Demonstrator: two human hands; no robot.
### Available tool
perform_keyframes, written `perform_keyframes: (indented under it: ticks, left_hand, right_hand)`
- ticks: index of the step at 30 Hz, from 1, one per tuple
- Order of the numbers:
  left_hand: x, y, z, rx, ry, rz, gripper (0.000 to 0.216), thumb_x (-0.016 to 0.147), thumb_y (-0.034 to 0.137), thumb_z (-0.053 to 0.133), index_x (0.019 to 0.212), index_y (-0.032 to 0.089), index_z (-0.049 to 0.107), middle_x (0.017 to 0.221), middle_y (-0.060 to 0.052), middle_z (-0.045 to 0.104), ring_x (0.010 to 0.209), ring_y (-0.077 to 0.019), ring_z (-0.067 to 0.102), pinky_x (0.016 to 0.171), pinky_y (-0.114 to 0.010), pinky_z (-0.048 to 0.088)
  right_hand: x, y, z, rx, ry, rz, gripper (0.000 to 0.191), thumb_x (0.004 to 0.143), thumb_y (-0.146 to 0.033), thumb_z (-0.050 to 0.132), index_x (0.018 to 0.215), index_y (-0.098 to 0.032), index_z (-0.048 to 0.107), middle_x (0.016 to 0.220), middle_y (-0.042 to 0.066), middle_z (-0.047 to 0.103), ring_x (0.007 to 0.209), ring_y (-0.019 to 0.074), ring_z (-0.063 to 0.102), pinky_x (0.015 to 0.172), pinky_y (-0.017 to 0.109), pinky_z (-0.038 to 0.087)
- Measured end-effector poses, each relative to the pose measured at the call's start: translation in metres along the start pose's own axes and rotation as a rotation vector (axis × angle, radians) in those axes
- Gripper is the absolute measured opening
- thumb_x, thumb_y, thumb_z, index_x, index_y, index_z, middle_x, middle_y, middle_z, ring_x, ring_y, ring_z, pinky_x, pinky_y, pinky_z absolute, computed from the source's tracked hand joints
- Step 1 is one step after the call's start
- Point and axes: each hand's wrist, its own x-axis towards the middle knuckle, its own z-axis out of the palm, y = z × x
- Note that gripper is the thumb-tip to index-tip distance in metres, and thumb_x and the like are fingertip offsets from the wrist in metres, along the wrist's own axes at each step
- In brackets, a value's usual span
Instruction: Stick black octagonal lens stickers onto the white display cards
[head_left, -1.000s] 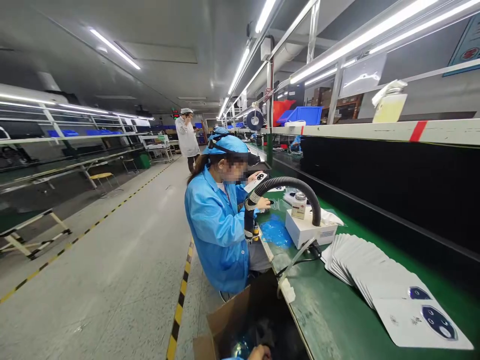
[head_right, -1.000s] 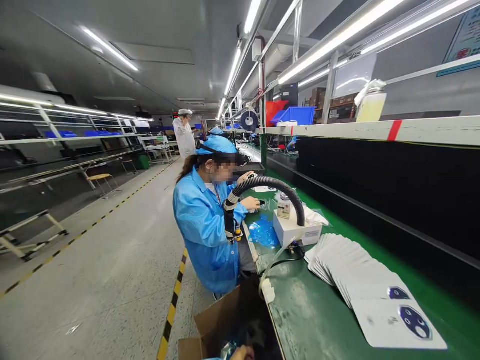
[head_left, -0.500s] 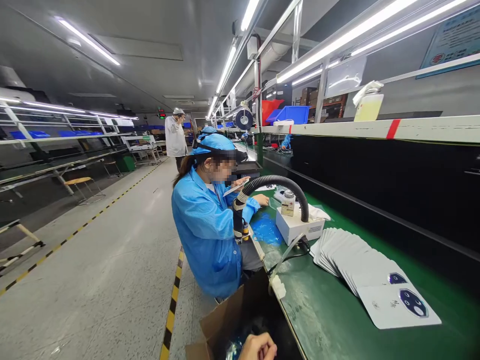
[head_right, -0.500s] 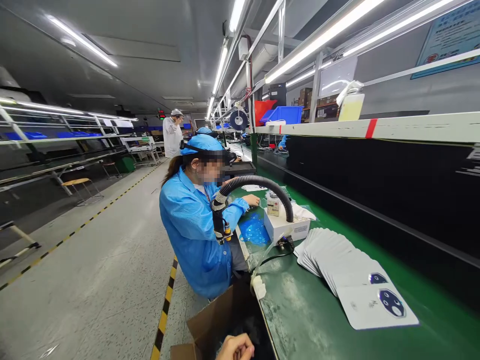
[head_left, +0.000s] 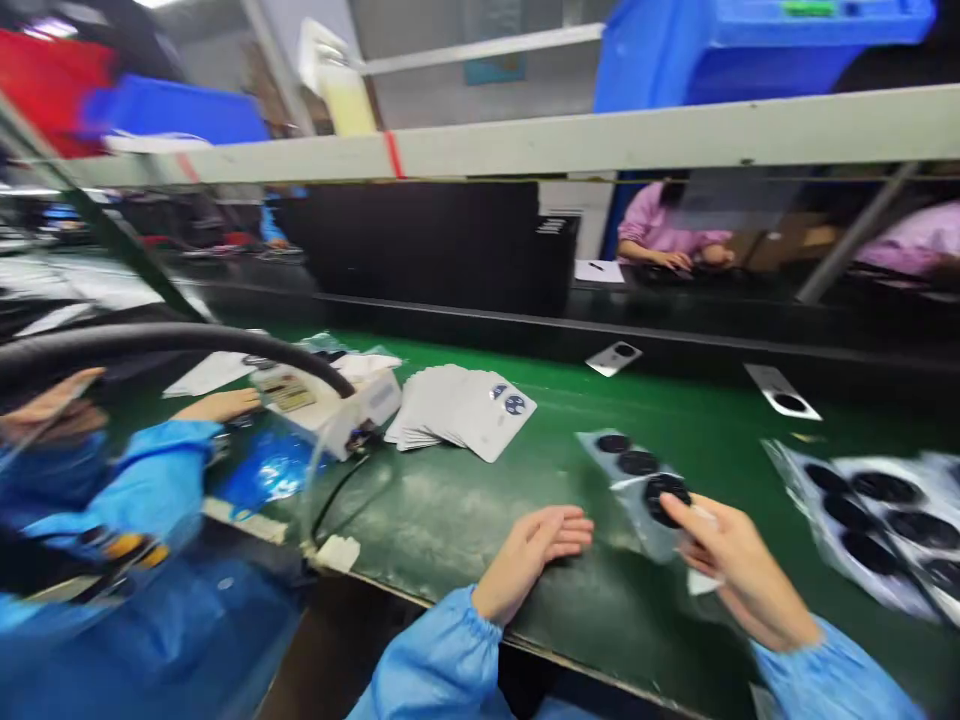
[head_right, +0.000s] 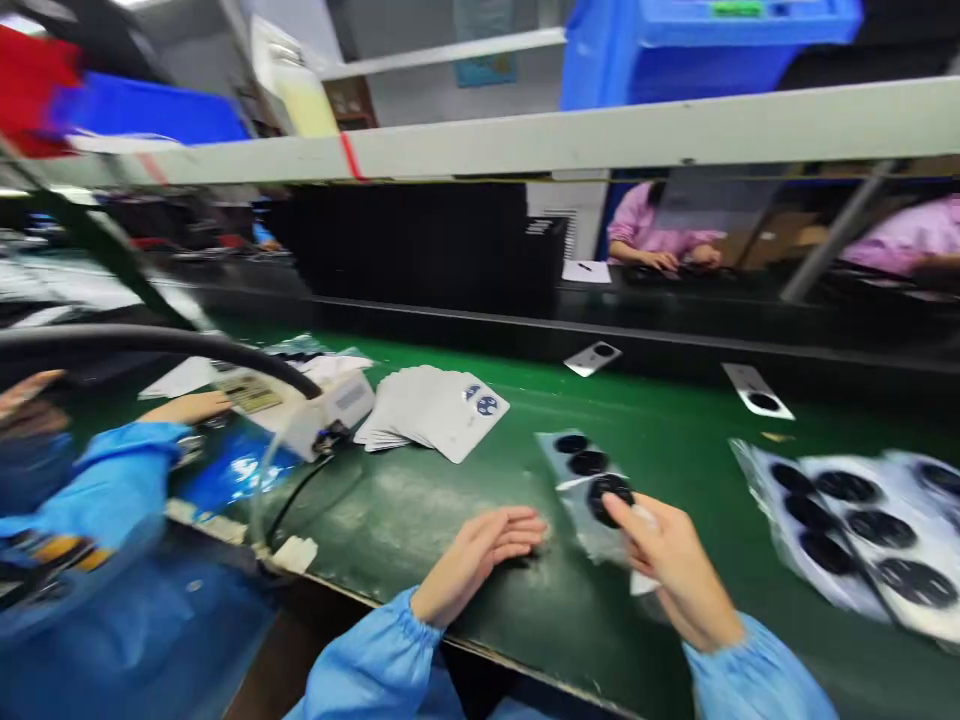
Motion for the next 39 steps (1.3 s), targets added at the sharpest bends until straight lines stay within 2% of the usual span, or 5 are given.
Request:
perform_keyframes:
  ticks: [12, 17, 23, 30, 39]
  left_hand:
    - [0.039, 0.0, -0.007, -0.077, 0.121, -0.106, 0.035, 0.075, 0.04, 0.073, 0.093, 0.011, 0.068, 0.09, -0.009, 0.07, 0.082, -0.0162, 0.066, 0.073, -0.027, 0.057]
    - [0.04, -0.001, -0.009, 0.016, 0.214, -0.089, 0.039, 0.069, 0.045, 0.075, 0.089, 0.012, 0.068, 0.082, -0.006, 0.069, 0.076, -0.0147, 0.065, 0.061, -0.023, 0.058]
    - [0.039, 0.003, -0.004, 0.158, 0.239, 0.009, 0.03, 0.074, 0.042, 0.07, 0.079, 0.014, 0.064, 0.068, 0.0, 0.059, 0.066, -0.0122, 0.059, 0.05, -0.021, 0.054]
    - [0.029, 0.01, 0.02, 0.292, 0.051, 0.113, 0.02, 0.08, 0.034, 0.066, 0.078, 0.014, 0.064, 0.071, -0.001, 0.06, 0.069, -0.0119, 0.059, 0.058, -0.019, 0.051]
    - [0.024, 0.034, 0.0, 0.294, 0.003, 0.184, 0.024, 0.086, 0.039, 0.058, 0.08, 0.016, 0.06, 0.086, -0.004, 0.058, 0.083, -0.0156, 0.059, 0.065, -0.024, 0.056]
  right_hand:
    - [-0.001, 0.05, 0.019, -0.137, -0.266, 0.162, 0.048, 0.078, -0.065, 0.058, 0.075, -0.017, 0.059, 0.054, -0.006, 0.036, 0.046, 0.0076, 0.026, 0.041, 0.021, 0.02]
    - [0.016, 0.059, -0.022, -0.437, 0.065, 0.031, 0.038, 0.079, -0.055, 0.059, 0.097, -0.022, 0.064, 0.089, 0.005, 0.06, 0.082, 0.0227, 0.054, 0.075, 0.035, 0.045]
    - [0.011, 0.061, -0.023, -0.691, 0.475, -0.197, 0.052, 0.084, -0.046, 0.054, 0.127, -0.017, 0.051, 0.135, 0.019, 0.035, 0.13, 0.0422, 0.024, 0.105, 0.061, 0.018]
    - [0.0, 0.025, 0.069, 0.074, -0.163, -0.201, 0.042, 0.09, -0.048, 0.054, 0.123, -0.021, 0.053, 0.116, 0.009, 0.058, 0.104, 0.022, 0.059, 0.091, 0.035, 0.049]
    - [0.017, 0.013, 0.039, 0.287, -0.035, -0.095, 0.047, 0.091, -0.06, 0.045, 0.1, -0.018, 0.064, 0.089, 0.008, 0.069, 0.081, 0.0208, 0.065, 0.071, 0.032, 0.052]
